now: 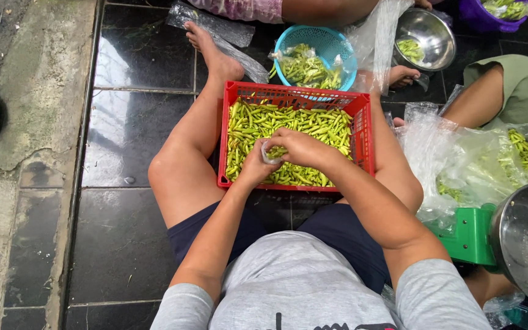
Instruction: Bagging small green vegetables from a red crate into small plastic bags while sitting on the floor.
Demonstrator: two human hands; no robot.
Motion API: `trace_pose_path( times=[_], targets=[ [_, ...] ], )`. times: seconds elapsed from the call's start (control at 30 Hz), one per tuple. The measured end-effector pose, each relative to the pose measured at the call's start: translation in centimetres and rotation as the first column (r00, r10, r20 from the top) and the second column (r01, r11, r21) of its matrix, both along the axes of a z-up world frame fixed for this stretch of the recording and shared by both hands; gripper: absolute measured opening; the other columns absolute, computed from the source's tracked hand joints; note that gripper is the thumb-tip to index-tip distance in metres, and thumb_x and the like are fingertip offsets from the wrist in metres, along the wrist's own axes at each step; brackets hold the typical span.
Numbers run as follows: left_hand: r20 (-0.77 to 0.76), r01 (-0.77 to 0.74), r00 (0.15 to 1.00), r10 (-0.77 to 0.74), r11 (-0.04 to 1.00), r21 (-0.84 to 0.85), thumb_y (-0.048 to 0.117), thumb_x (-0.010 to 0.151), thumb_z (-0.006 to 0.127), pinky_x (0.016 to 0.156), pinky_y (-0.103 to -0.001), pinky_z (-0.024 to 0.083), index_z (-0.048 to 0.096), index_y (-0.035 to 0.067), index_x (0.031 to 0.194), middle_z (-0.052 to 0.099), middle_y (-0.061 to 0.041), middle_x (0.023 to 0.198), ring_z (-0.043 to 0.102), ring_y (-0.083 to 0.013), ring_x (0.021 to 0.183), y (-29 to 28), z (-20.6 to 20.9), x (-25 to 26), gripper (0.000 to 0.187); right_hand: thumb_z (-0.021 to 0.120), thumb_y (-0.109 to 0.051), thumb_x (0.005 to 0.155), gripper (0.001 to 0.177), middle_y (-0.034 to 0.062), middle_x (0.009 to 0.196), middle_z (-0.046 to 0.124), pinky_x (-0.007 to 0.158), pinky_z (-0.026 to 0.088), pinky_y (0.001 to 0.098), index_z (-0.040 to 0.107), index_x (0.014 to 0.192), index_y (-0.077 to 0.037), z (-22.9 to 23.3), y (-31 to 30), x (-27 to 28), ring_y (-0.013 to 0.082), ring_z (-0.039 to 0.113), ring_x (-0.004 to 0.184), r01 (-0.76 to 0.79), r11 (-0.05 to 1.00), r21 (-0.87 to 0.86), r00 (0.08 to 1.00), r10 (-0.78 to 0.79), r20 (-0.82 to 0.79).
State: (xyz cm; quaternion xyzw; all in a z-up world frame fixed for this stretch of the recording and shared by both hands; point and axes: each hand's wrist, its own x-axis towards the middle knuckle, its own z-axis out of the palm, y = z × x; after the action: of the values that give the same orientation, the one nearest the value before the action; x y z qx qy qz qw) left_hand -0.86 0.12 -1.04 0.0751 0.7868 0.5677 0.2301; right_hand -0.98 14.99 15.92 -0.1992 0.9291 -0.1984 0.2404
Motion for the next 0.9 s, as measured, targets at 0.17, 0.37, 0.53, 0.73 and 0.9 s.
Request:
trace_pose_path(
  times=[0.17,0.37,0.53,0.73,0.9],
  targets=[
    [0.000,-0.053,0.999,0.053,0.994,0.091,0.032,0.067,0.092,0.103,-0.051,0.050,0.050,0.020,0.129,0.070,-0.024,0.115,0.064,-0.0445,0.118,0.1,-0.4,-0.2,0.076,0.067,0.010,0.084,0.053,0.0215,0.129,0.061,0.103,0.054,0.0437,0.062,0.134,-0.008,1.6,-0.7,0.3,0.0350,0.063,0.122,0.027,0.999,-0.022,1.000,-0.027,0.010],
    [0.007,-0.116,0.993,0.118,0.966,0.232,0.024,0.065,0.094,0.100,-0.047,0.051,0.051,0.015,0.131,0.071,-0.022,0.111,0.067,-0.0392,0.114,0.6,-2.9,-0.1,0.079,0.068,0.007,0.084,0.045,0.0160,0.110,0.070,0.093,0.056,0.0472,0.059,0.126,-0.007,-4.0,0.7,-0.5,0.0349,0.069,0.109,0.024,0.995,-0.092,0.991,-0.036,-0.129],
    [-0.047,-0.119,0.990,0.133,0.968,0.222,0.021,0.066,0.091,0.094,-0.050,0.053,0.051,0.016,0.130,0.070,-0.025,0.107,0.067,-0.0436,0.111,0.4,-3.5,-0.1,0.077,0.068,0.001,0.084,0.038,0.0091,0.097,0.074,0.087,0.057,0.0446,0.056,0.118,-0.013,-7.7,0.6,-0.1,0.0315,0.072,0.099,0.010,0.991,-0.134,0.964,-0.045,-0.261],
    [-0.124,-0.119,0.978,0.167,0.939,0.323,0.019,0.063,0.094,0.094,-0.048,0.053,0.053,0.019,0.131,0.071,-0.019,0.112,0.067,-0.0373,0.112,0.7,-3.3,-0.1,0.079,0.061,-0.007,0.090,0.026,0.0024,0.099,0.070,0.087,0.057,0.0296,0.060,0.114,-0.016,-10.6,-0.4,1.6,0.0200,0.068,0.105,-0.078,0.991,0.108,0.761,0.129,-0.636],
    [-0.040,-0.162,0.983,0.179,0.950,0.269,0.024,0.069,0.094,0.093,-0.047,0.056,0.051,0.013,0.133,0.070,-0.024,0.115,0.067,-0.0399,0.113,0.5,-2.4,-0.2,0.078,0.059,-0.010,0.100,0.028,0.0026,0.097,0.071,0.086,0.056,0.0336,0.069,0.123,-0.021,-6.1,1.3,0.2,0.0219,0.069,0.095,0.236,0.931,-0.279,0.936,-0.295,-0.194]
  ],
)
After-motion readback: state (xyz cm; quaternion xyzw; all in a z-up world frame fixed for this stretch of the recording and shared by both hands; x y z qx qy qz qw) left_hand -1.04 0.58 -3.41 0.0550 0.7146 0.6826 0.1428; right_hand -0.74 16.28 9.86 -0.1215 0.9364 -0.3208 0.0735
